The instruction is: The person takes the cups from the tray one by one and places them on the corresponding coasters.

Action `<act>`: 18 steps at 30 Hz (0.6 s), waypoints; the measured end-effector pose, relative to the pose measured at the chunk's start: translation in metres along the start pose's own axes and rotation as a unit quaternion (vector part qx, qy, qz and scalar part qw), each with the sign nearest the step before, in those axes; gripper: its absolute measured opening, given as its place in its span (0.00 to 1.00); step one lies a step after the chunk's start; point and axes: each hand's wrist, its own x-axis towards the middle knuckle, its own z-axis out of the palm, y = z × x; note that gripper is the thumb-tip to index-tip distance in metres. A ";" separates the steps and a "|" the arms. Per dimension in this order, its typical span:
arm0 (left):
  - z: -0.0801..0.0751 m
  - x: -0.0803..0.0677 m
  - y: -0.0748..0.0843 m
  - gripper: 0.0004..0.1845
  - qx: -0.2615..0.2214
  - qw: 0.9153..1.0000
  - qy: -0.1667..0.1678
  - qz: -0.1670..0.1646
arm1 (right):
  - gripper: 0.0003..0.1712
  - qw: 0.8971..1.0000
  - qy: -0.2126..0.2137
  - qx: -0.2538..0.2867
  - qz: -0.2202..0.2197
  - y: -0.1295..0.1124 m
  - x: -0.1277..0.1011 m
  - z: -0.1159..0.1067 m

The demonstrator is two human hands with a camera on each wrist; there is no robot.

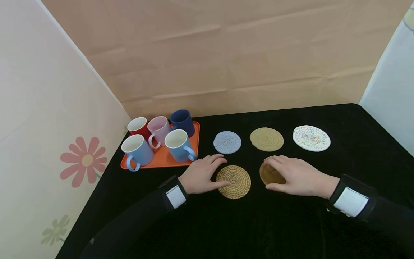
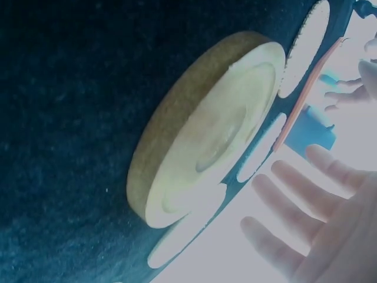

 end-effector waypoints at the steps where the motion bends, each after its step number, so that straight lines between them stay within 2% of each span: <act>1: 0.000 -0.005 -0.003 0.37 -0.006 1.000 0.004 -0.005 | 0.38 1.000 -0.002 0.000 -0.001 0.000 0.001 0.001; 9: -0.004 -0.049 -0.032 0.28 -0.051 0.998 0.024 -0.040 | 0.35 1.000 -0.011 0.012 -0.001 0.000 0.005 0.005; 13: -0.006 -0.069 -0.052 0.23 -0.038 0.996 0.039 -0.066 | 0.35 1.000 -0.019 0.025 0.003 -0.002 0.008 0.006; 18: -0.011 -0.087 -0.080 0.17 0.015 0.992 0.071 -0.104 | 0.35 0.999 -0.027 0.031 0.010 -0.004 0.009 0.005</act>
